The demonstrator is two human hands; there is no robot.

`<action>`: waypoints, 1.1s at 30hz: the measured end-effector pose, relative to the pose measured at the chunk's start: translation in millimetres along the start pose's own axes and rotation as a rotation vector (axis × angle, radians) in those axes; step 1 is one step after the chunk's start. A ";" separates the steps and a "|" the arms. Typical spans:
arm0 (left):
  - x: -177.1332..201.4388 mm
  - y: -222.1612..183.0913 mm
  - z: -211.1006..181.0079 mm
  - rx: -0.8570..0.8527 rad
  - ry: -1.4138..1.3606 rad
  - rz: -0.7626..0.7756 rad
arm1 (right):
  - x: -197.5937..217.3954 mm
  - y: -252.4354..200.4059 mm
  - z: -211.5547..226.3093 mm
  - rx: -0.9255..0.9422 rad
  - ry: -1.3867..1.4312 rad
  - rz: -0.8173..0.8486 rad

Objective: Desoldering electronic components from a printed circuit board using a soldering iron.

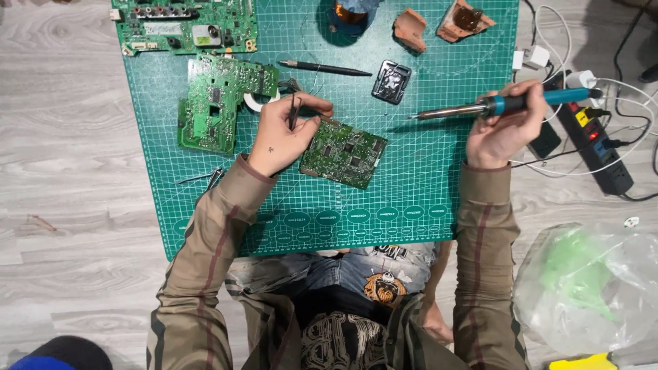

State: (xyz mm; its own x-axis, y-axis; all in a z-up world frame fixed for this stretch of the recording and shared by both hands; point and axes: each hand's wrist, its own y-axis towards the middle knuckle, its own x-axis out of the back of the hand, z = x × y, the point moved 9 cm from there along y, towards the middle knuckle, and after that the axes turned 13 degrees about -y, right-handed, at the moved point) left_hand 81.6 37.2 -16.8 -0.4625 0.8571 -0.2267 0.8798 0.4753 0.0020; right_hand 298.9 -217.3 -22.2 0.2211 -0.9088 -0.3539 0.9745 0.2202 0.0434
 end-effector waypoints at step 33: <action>-5.9 -1.9 -26.3 -0.168 0.087 -0.033 | 3.8 4.3 0.5 0.051 0.005 0.008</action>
State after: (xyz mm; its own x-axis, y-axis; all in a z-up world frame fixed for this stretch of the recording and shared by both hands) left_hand 79.8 36.5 10.2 -0.5052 0.8508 -0.1446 0.8365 0.5240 0.1603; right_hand 304.0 -220.0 -22.9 0.2284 -0.9054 -0.3579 0.9735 0.2084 0.0940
